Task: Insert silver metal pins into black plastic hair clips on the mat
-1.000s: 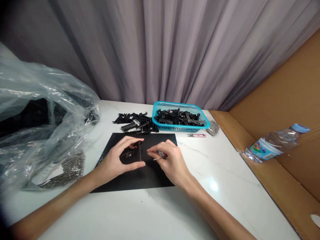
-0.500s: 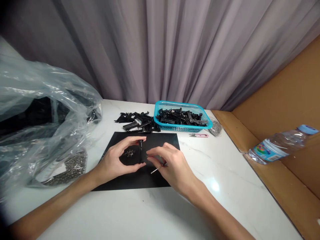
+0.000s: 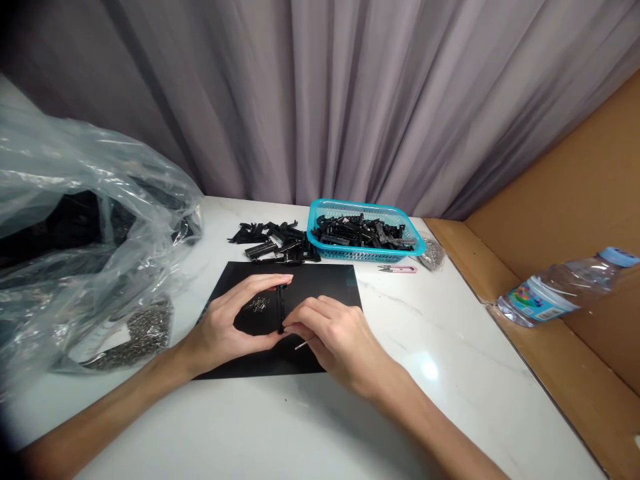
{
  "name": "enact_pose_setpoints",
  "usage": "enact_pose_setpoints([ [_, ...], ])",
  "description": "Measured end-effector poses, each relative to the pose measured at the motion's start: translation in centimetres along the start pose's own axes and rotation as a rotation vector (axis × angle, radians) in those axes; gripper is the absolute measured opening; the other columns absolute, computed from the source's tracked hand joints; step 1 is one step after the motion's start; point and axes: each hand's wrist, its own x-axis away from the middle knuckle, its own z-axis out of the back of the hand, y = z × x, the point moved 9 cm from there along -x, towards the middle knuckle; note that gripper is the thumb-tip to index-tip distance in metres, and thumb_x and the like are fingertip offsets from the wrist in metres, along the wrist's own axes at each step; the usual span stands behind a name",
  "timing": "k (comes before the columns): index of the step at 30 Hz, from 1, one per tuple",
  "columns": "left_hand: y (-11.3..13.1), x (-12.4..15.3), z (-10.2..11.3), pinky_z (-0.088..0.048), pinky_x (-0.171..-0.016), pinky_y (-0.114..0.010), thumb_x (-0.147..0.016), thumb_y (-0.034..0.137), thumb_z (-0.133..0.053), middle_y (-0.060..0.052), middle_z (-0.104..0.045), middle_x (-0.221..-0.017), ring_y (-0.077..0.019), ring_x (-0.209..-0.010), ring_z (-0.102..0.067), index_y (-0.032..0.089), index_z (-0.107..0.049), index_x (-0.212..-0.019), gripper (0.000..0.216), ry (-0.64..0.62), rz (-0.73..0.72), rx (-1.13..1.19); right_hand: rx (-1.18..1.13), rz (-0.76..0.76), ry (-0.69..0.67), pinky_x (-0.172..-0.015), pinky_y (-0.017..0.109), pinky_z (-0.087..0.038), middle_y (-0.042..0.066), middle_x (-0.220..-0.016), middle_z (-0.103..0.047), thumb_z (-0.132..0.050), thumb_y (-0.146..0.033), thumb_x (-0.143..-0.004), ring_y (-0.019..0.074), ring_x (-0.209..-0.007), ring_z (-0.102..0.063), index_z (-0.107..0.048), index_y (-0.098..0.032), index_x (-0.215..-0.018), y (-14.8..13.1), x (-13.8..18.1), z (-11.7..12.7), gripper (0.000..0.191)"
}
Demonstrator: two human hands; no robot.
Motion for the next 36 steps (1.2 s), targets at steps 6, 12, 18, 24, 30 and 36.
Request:
enact_pose_setpoints([
  [6,-0.1,0.2,-0.2,-0.053,-0.116,-0.046,-0.086,0.017,-0.073,-0.010,-0.065,-0.140,-0.0269,-0.131,-0.063,0.024,-0.051,-0.145,0.064,-0.022,-0.028,-0.024,0.133,0.051,-0.073,-0.065,0.030,-0.051,0.005,-0.096,-0.075,-0.047,-0.016,-0.108,0.0176,-0.081,-0.066,-0.069,-0.022,-0.105,-0.8,0.2,-0.3,0.023],
  [12,-0.1,0.4,-0.5,-0.053,-0.114,-0.046,-0.086,0.017,-0.073,-0.010,-0.065,-0.139,-0.0277,-0.131,-0.063,0.024,-0.051,-0.145,0.063,-0.021,-0.034,-0.044,0.349,0.096,-0.123,-0.051,0.031,-0.038,0.006,-0.098,-0.074,-0.050,-0.012,-0.104,0.0201,-0.081,-0.057,-0.070,-0.021,-0.106,-1.5,0.6,-0.7,0.022],
  [18,0.7,0.3,-0.3,-0.056,-0.109,-0.047,-0.087,0.018,-0.072,-0.010,-0.070,-0.133,-0.0289,-0.125,-0.066,0.023,-0.056,-0.140,0.056,0.014,-0.035,-0.178,0.398,0.045,-0.062,-0.049,0.032,-0.033,0.006,-0.095,-0.072,-0.054,-0.009,-0.102,0.0215,-0.084,-0.055,-0.069,-0.022,-0.098,-1.3,0.9,-1.2,0.020],
  [24,0.9,0.5,-0.5,-0.057,-0.107,-0.043,-0.086,0.016,-0.074,-0.010,-0.069,-0.132,-0.0276,-0.123,-0.067,0.023,-0.053,-0.142,0.060,0.026,-0.070,-0.173,0.061,-0.145,-0.045,-0.061,0.029,-0.044,0.001,-0.088,-0.072,-0.067,-0.013,-0.097,0.0187,-0.082,-0.057,-0.069,-0.024,-0.092,1.1,0.4,-1.0,0.013],
  [30,0.1,0.6,-0.2,-0.055,-0.111,-0.044,-0.081,0.016,-0.078,-0.008,-0.068,-0.134,-0.0288,-0.124,-0.066,0.027,-0.054,-0.144,0.068,0.035,-0.041,-0.102,-0.210,-0.288,-0.086,-0.067,0.028,-0.047,-0.001,-0.088,-0.074,-0.079,-0.025,-0.091,0.0169,-0.080,-0.060,-0.072,-0.024,-0.086,2.4,-0.1,-0.3,0.008],
  [36,1.0,0.8,-0.3,-0.055,-0.112,-0.044,-0.085,0.014,-0.076,-0.010,-0.066,-0.138,-0.0282,-0.127,-0.065,0.025,-0.048,-0.149,0.071,0.026,-0.106,-0.134,-0.296,-0.281,-0.132,-0.069,0.027,-0.047,-0.001,-0.092,-0.075,-0.071,-0.024,-0.096,0.0152,-0.083,-0.062,-0.076,-0.025,-0.090,2.4,0.0,0.2,0.008],
])
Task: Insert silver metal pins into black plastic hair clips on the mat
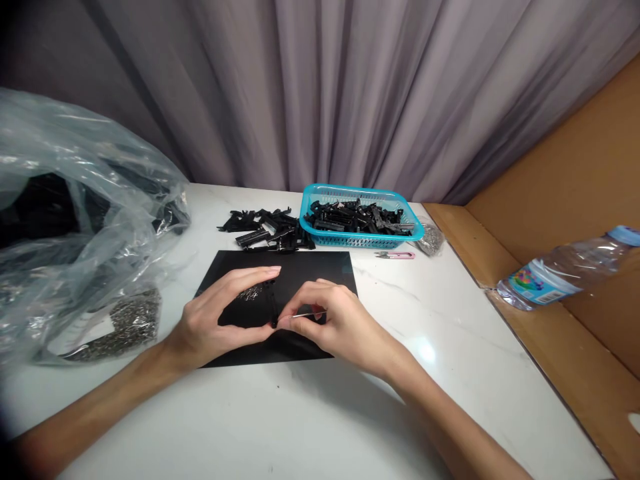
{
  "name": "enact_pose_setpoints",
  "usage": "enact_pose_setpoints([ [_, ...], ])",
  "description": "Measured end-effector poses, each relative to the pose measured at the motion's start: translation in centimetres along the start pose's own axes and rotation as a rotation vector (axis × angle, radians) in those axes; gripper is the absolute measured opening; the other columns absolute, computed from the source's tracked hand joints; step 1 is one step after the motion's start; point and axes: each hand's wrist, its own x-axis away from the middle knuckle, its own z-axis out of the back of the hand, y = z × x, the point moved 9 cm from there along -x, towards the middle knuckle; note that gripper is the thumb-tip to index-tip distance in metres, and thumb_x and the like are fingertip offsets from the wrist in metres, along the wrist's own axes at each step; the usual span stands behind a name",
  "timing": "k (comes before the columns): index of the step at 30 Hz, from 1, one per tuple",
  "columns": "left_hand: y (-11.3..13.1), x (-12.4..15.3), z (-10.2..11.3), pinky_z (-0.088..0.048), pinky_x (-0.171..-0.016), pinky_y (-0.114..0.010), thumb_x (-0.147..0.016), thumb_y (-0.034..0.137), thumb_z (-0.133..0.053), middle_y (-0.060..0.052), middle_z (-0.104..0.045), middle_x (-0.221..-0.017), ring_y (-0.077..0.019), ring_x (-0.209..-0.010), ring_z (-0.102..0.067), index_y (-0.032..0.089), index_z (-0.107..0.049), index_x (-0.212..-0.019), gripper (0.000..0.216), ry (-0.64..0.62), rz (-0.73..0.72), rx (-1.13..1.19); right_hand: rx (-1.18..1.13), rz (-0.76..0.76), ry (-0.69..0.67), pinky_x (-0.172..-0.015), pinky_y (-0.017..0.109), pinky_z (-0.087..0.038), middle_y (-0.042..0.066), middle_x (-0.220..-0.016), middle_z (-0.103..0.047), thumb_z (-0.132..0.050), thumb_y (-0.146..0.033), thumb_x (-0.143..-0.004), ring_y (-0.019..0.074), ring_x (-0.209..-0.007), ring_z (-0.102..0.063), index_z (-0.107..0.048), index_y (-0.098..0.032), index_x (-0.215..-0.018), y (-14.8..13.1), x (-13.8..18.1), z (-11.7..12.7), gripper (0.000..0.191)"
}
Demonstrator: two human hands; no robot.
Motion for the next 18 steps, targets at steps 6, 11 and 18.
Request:
enact_pose_setpoints([
  [6,1.6,-0.1,0.4,-0.061,-0.103,-0.041,-0.085,0.011,-0.076,-0.015,-0.070,-0.131,-0.0280,-0.122,-0.068,0.017,-0.047,-0.150,0.071,0.058,-0.139,-0.107,0.000,-0.066,0.012,-0.062,0.026,-0.043,-0.001,-0.087,-0.072,-0.073,-0.027,-0.095,0.0120,-0.068,-0.056,-0.074,-0.022,-0.088,0.4,0.1,-0.3,0.008],
  [11,2.0,0.0,0.2,-0.061,-0.102,-0.040,-0.081,0.005,-0.077,-0.019,-0.072,-0.124,-0.0287,-0.119,-0.069,0.007,-0.053,-0.142,0.065,0.068,-0.217,-0.127,0.076,-0.057,0.027,-0.063,0.025,-0.041,-0.002,-0.089,-0.072,-0.073,-0.018,-0.094,0.0113,-0.069,-0.056,-0.072,-0.022,-0.088,0.9,0.2,-1.0,0.007],
  [18,0.7,-0.1,-0.2,-0.060,-0.104,-0.039,-0.083,0.011,-0.077,-0.015,-0.072,-0.126,-0.0261,-0.118,-0.070,0.012,-0.054,-0.140,0.062,0.052,-0.101,-0.061,0.002,-0.085,-0.008,-0.064,0.026,-0.042,-0.002,-0.091,-0.071,-0.074,-0.031,-0.095,0.0124,-0.073,-0.058,-0.075,-0.024,-0.090,1.6,0.1,-0.8,0.009],
])
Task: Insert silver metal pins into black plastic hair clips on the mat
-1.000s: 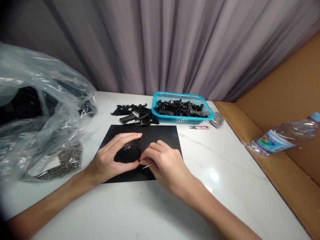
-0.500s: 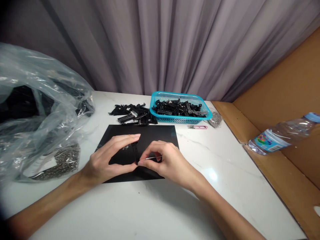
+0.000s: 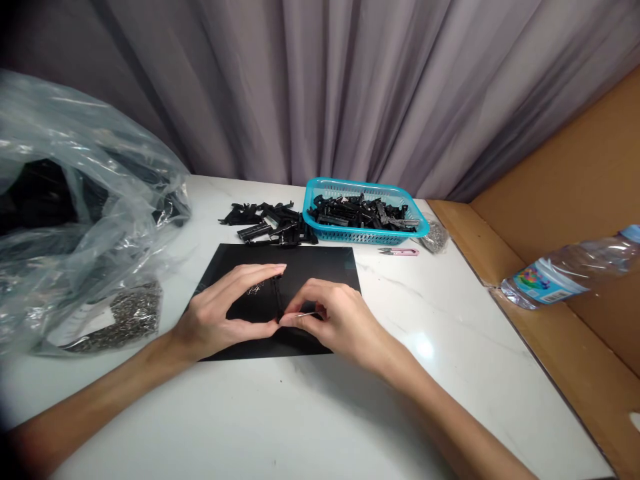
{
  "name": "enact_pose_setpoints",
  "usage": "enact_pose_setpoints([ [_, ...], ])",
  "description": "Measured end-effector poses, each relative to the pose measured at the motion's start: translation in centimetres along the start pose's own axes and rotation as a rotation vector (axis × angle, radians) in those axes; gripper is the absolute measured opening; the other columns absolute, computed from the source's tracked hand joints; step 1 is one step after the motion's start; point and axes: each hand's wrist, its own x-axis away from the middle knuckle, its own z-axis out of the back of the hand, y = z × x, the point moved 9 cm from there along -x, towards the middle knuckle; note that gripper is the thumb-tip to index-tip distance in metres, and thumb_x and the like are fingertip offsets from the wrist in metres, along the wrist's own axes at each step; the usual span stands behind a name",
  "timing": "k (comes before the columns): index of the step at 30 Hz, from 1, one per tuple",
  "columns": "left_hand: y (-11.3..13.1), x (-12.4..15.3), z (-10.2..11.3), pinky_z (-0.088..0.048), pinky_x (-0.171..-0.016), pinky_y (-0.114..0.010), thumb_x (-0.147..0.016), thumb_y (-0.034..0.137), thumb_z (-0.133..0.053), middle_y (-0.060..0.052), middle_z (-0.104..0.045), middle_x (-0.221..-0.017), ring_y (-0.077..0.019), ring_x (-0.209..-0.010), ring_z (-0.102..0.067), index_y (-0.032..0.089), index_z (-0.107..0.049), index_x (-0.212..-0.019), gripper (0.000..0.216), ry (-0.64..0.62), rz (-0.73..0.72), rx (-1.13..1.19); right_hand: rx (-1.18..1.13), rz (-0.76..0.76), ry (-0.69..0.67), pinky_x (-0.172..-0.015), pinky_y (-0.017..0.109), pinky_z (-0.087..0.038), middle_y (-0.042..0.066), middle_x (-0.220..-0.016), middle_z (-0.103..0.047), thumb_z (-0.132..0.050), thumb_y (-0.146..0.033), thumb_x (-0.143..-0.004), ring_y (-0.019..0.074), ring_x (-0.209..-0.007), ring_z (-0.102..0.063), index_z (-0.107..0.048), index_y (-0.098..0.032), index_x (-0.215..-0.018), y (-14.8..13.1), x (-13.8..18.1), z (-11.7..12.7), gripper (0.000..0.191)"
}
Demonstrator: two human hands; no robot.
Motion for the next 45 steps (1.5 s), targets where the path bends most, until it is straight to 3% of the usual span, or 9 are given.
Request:
enact_pose_setpoints([
  [4,-0.3,0.2,-0.4,-0.059,-0.106,-0.036,-0.081,0.017,-0.081,-0.012,-0.071,-0.130,-0.0243,-0.118,-0.070,0.016,-0.054,-0.141,0.066,-0.014,0.042,0.058,-0.102,0.050,0.022,-0.085,0.028,-0.050,0.004,-0.110,-0.069,-0.049,-0.040,-0.109,0.0162,-0.097,-0.065,-0.077,-0.023,-0.101,-0.9,0.3,2.1,0.033],
  [7,-0.2,0.3,-0.4,-0.059,-0.107,-0.036,-0.082,0.020,-0.082,-0.011,-0.071,-0.130,-0.0235,-0.119,-0.070,0.018,-0.053,-0.142,0.068,-0.016,0.045,0.084,-0.080,0.053,0.074,-0.101,0.032,-0.047,0.006,-0.127,-0.064,-0.036,-0.044,-0.112,0.0193,-0.113,-0.062,-0.076,-0.024,-0.106,-1.0,0.7,3.4,0.046],
  [9,-0.6,0.1,-0.4,-0.059,-0.105,-0.036,-0.081,0.022,-0.084,-0.011,-0.072,-0.129,-0.0229,-0.117,-0.071,0.017,-0.055,-0.141,0.066,-0.013,0.087,0.096,-0.045,0.045,0.126,-0.099,0.033,-0.048,0.007,-0.120,-0.067,-0.032,-0.049,-0.111,0.0206,-0.110,-0.063,-0.075,-0.023,-0.101,-0.6,0.8,3.8,0.051],
  [11,-1.3,0.0,-0.3,-0.061,-0.101,-0.036,-0.078,0.026,-0.086,-0.010,-0.073,-0.124,-0.0225,-0.111,-0.072,0.017,-0.058,-0.137,0.066,-0.011,0.162,0.116,-0.044,0.014,0.164,-0.087,0.032,-0.052,0.006,-0.096,-0.069,-0.030,-0.054,-0.111,0.0190,-0.092,-0.066,-0.072,-0.021,-0.092,0.2,0.8,3.8,0.056],
  [13,-2.1,0.0,-0.4,-0.063,-0.095,-0.036,-0.075,0.030,-0.089,-0.009,-0.074,-0.118,-0.0224,-0.105,-0.073,0.017,-0.061,-0.133,0.065,-0.014,0.240,0.149,-0.120,-0.038,0.151,-0.068,0.028,-0.051,0.002,-0.074,-0.064,-0.032,-0.057,-0.109,0.0151,-0.068,-0.062,-0.069,-0.020,-0.086,1.0,0.7,3.2,0.057],
  [15,-2.7,0.1,-0.7,-0.063,-0.091,-0.036,-0.073,0.032,-0.090,-0.008,-0.075,-0.115,-0.0223,-0.100,-0.073,0.017,-0.063,-0.130,0.066,-0.018,0.299,0.189,-0.265,-0.066,0.091,-0.058,0.026,-0.051,0.001,-0.072,-0.062,-0.038,-0.057,-0.108,0.0117,-0.057,-0.059,-0.067,-0.019,-0.083,1.3,0.6,2.4,0.054],
  [21,-4.8,1.2,-1.8,-0.063,-0.096,-0.039,-0.069,0.034,-0.091,-0.008,-0.077,-0.115,-0.0243,-0.102,-0.075,0.019,-0.063,-0.129,0.068,-0.054,0.472,0.323,-0.628,-0.009,-0.038,-0.092,0.034,-0.063,0.006,-0.105,-0.068,-0.060,-0.039,-0.103,0.0174,-0.094,-0.073,-0.072,-0.018,-0.097,-0.1,0.1,1.5,0.025],
  [29,-5.4,1.4,-2.3,-0.062,-0.095,-0.039,-0.068,0.037,-0.091,-0.008,-0.077,-0.114,-0.0245,-0.101,-0.074,0.020,-0.065,-0.126,0.066,-0.091,0.516,0.376,-0.651,0.015,0.075,-0.090,0.032,-0.065,0.006,-0.102,-0.075,-0.069,-0.033,-0.099,0.0181,-0.092,-0.077,-0.079,-0.018,-0.100,1.3,-0.3,1.0,0.018],
  [45,-5.1,1.2,-2.1,-0.065,-0.088,-0.035,-0.066,0.034,-0.091,-0.005,-0.078,-0.106,-0.0203,-0.090,-0.074,0.019,-0.068,-0.122,0.062,-0.086,0.507,0.318,-0.484,-0.015,0.044,-0.088,0.031,-0.061,0.006,-0.101,-0.080,-0.071,-0.037,-0.097,0.0185,-0.091,-0.076,-0.081,-0.019,-0.098,1.5,-0.3,0.4,0.021],
])
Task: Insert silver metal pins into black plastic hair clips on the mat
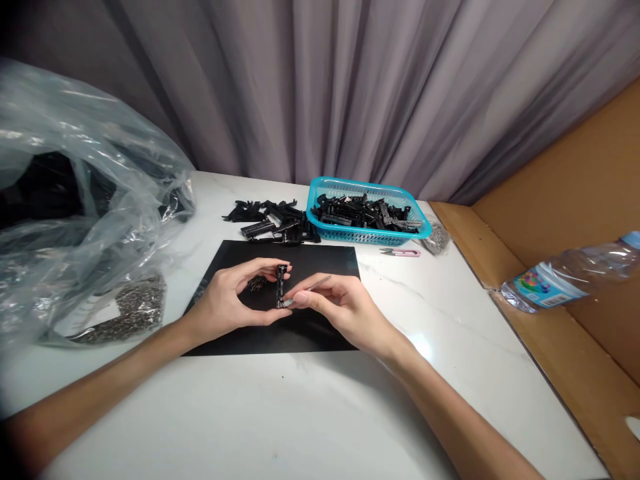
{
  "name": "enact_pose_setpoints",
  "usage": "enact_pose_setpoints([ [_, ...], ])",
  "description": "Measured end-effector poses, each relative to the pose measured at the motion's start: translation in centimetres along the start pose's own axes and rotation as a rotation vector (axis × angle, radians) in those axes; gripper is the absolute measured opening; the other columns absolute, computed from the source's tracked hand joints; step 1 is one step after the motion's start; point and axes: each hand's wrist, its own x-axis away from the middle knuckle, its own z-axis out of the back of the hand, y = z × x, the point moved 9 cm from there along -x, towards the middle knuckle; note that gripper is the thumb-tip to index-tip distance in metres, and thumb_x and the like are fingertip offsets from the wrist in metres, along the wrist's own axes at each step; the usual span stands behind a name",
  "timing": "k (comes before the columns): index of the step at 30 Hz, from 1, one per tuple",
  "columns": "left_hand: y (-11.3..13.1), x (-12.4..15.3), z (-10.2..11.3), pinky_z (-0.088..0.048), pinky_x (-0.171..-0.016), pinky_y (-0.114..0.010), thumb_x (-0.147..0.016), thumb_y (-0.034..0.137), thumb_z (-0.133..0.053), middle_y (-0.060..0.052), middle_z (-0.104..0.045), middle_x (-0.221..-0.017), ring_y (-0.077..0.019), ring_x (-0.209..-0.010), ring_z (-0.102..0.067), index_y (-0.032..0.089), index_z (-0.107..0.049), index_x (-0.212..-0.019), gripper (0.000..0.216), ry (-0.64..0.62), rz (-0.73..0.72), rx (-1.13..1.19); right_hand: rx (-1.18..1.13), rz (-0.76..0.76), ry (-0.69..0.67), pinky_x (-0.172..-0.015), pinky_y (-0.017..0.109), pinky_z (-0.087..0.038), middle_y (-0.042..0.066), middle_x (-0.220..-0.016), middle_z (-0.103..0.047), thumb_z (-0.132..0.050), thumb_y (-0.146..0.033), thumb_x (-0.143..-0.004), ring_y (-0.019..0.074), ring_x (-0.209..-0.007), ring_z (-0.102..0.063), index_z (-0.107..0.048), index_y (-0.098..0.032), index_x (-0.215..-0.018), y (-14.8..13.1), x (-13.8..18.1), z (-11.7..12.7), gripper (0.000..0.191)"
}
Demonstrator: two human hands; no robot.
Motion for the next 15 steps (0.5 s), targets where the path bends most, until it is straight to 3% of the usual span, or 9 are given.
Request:
enact_pose_setpoints([
  [15,-1.7,0.0,-0.5,-0.066,-0.087,-0.036,-0.061,0.045,-0.093,-0.005,-0.080,-0.102,-0.0224,-0.088,-0.076,0.017,-0.074,-0.116,0.064,-0.042,0.132,-0.030,0.132,0.070,-0.015,-0.089,0.033,-0.058,0.005,-0.105,-0.081,-0.067,-0.038,-0.099,0.0207,-0.097,-0.075,-0.082,-0.022,-0.100,0.8,-0.1,-0.2,0.022],
])
